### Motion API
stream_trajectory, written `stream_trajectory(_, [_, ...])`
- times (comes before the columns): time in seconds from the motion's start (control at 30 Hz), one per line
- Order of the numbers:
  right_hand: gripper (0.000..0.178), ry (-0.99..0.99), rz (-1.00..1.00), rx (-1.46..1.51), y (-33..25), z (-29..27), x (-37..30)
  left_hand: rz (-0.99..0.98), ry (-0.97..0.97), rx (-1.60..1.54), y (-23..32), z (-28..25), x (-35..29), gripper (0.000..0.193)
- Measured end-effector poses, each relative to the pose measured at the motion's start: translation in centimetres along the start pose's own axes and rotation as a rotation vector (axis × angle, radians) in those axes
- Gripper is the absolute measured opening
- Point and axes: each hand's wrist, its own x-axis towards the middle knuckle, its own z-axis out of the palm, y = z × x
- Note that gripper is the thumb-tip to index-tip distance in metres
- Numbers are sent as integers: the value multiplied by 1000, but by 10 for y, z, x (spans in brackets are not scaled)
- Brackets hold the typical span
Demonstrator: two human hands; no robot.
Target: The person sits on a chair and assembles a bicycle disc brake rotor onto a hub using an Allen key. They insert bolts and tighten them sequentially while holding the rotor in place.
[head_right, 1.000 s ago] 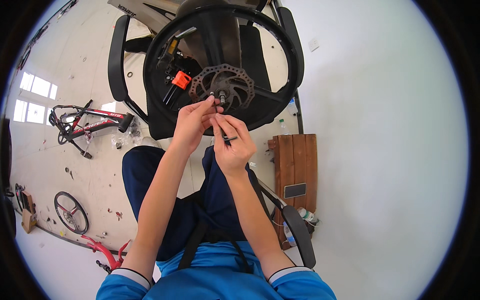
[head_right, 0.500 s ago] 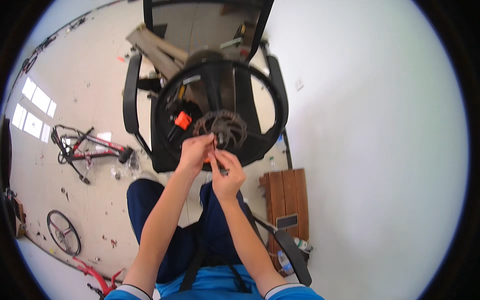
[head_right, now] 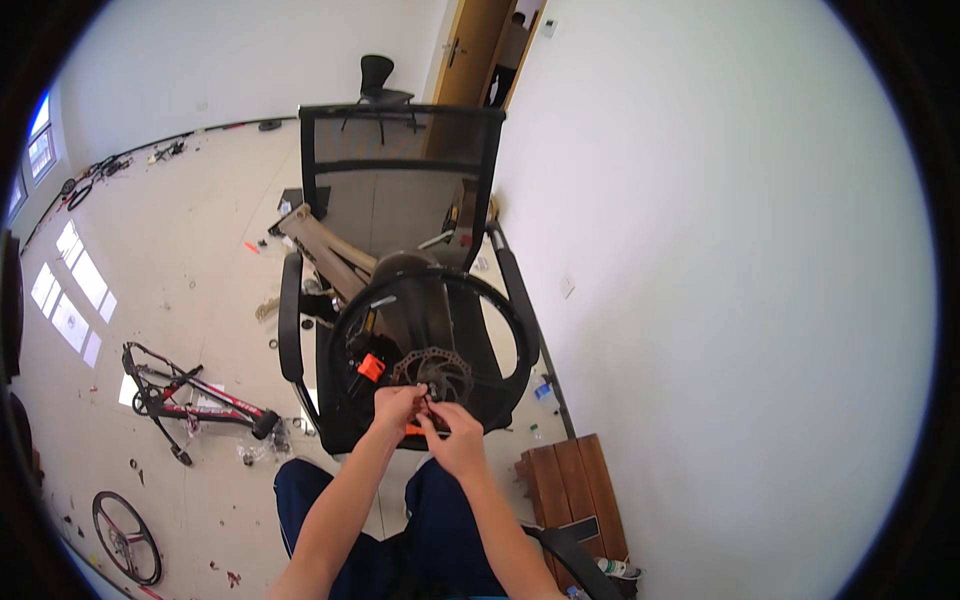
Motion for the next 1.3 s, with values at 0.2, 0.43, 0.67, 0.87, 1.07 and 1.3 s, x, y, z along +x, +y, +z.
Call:
stream_trajectory(0.2, [22, 45, -97, -17, -14, 2, -9, -5, -90, -201, -8, 0, 16, 11])
stream_trajectory(0.43, [30, -399, -318, -276, 13, -26, 3, -94, -16, -101, -5, -3, -9, 15])
stream_trajectory(0.67, [31, -252, -15, 106, 9, -31, 4, -173, -37, -151, 6, -2, -13, 12])
stream_trajectory(0.87, [25, -238, 804, 927, 27, -20, -12, -188, -118, -133, 6, -10, -8, 10])
stream_trajectory(1.07, [29, -340, 1155, 1211, 35, 4, -6, -279, -213, 10, 16, -17, -9, 21])
stream_trajectory(1.3, [24, -391, 1233, 1663, 47, 17, -6, -202, -234, 100, 18, -21, -10, 24])
